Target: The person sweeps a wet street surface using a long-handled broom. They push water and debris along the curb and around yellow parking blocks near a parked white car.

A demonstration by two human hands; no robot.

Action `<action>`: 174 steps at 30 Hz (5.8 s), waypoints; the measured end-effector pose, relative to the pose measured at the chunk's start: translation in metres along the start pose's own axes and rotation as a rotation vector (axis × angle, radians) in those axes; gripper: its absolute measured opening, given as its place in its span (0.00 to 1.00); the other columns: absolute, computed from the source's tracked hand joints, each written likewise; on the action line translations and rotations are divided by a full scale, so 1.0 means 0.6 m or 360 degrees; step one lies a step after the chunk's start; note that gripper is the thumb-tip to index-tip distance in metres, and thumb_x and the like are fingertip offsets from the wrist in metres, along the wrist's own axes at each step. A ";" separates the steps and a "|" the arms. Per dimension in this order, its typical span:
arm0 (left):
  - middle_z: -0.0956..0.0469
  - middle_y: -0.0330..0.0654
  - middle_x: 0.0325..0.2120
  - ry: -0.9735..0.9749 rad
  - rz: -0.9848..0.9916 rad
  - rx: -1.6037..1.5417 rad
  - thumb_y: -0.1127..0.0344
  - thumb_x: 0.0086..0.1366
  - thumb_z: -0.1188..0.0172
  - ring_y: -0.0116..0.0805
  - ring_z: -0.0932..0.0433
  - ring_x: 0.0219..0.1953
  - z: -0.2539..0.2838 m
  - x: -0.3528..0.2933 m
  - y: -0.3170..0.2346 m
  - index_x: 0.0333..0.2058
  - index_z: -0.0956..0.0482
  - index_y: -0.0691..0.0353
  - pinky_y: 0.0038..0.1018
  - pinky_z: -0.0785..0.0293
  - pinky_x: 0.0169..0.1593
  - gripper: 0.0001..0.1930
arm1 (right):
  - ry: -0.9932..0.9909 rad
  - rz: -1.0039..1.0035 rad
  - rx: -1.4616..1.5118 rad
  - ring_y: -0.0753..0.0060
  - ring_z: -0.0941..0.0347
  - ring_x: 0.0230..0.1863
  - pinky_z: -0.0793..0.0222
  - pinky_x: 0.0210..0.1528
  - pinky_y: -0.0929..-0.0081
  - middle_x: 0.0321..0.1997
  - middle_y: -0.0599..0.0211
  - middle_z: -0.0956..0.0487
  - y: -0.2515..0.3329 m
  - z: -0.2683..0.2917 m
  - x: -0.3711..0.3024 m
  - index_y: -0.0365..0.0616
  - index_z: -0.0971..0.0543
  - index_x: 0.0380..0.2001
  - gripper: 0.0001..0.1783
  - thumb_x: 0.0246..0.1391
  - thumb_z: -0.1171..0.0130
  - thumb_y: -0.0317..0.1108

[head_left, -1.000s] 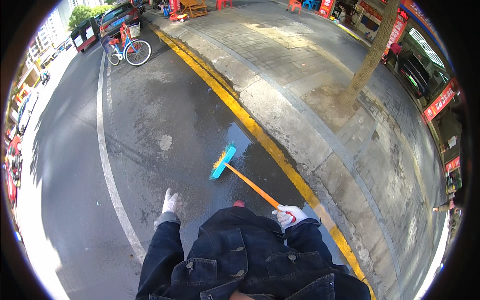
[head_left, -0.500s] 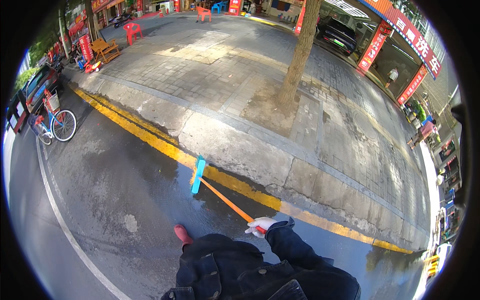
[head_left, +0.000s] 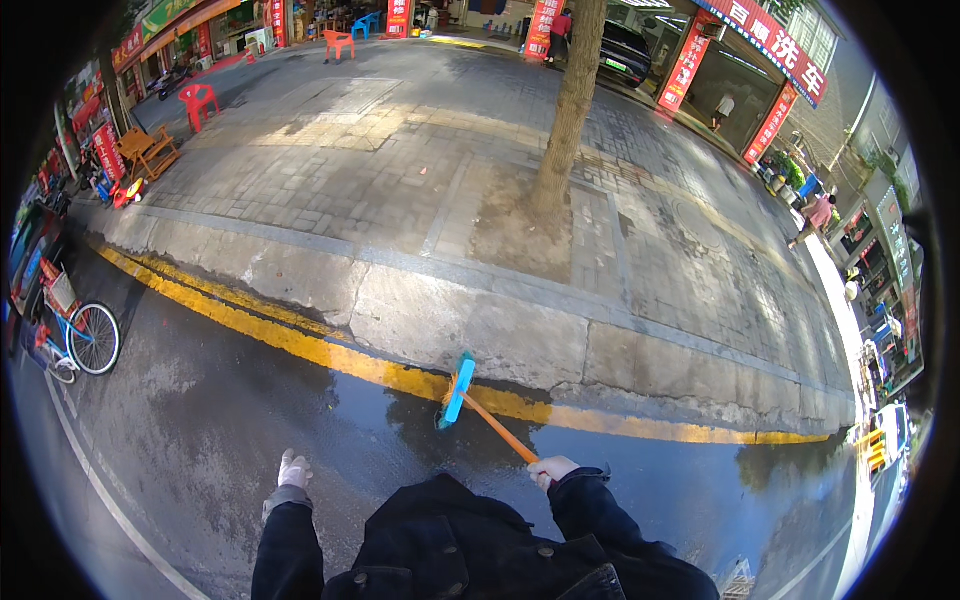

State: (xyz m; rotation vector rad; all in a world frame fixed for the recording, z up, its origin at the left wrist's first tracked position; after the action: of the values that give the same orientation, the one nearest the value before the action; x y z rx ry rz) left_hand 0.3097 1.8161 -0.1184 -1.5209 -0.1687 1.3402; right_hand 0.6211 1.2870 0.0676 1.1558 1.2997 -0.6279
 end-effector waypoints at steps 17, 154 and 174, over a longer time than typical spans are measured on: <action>0.32 0.54 0.49 0.0855 0.0404 -0.0930 0.43 0.61 0.46 0.52 0.28 0.48 -0.254 0.103 -0.390 0.57 0.43 0.48 0.48 0.29 0.49 0.31 | 0.0790 0.0260 -0.0530 0.88 0.43 0.12 0.50 0.12 0.89 0.24 0.73 0.30 0.315 -0.548 0.056 0.40 0.29 0.47 0.16 0.56 0.46 0.34; 0.33 0.43 0.24 0.0532 0.1070 -0.0130 0.75 0.59 0.53 0.31 0.32 0.19 -1.760 -0.899 0.442 0.51 0.49 0.53 0.25 0.29 0.24 0.23 | 0.0961 -0.0233 0.2325 0.88 0.39 0.13 0.38 0.11 0.92 0.24 0.67 0.31 -0.218 1.192 -0.134 0.38 0.38 0.46 0.12 0.60 0.54 0.27; 0.37 0.37 0.17 0.1812 0.1313 0.0442 0.75 0.60 0.55 0.24 0.36 0.13 -2.488 -1.568 0.727 0.42 0.46 0.46 0.21 0.39 0.15 0.16 | -0.0853 0.0312 0.1611 0.82 0.42 0.12 0.47 0.11 0.84 0.23 0.68 0.32 -0.324 1.907 -0.382 0.54 0.46 0.65 0.37 0.50 0.54 0.25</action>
State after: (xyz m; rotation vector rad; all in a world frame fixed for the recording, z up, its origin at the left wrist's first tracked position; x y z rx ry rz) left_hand 0.9263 0.1062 -0.1142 -1.9400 1.4130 0.7919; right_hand 0.8614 0.1286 0.0806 1.7159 0.3506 -1.4096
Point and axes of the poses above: each hand's wrist, its own x-axis towards the middle knuckle, its own z-axis out of the back of the hand, y = z × x, the point moved 3 cm from there along x, towards the middle knuckle
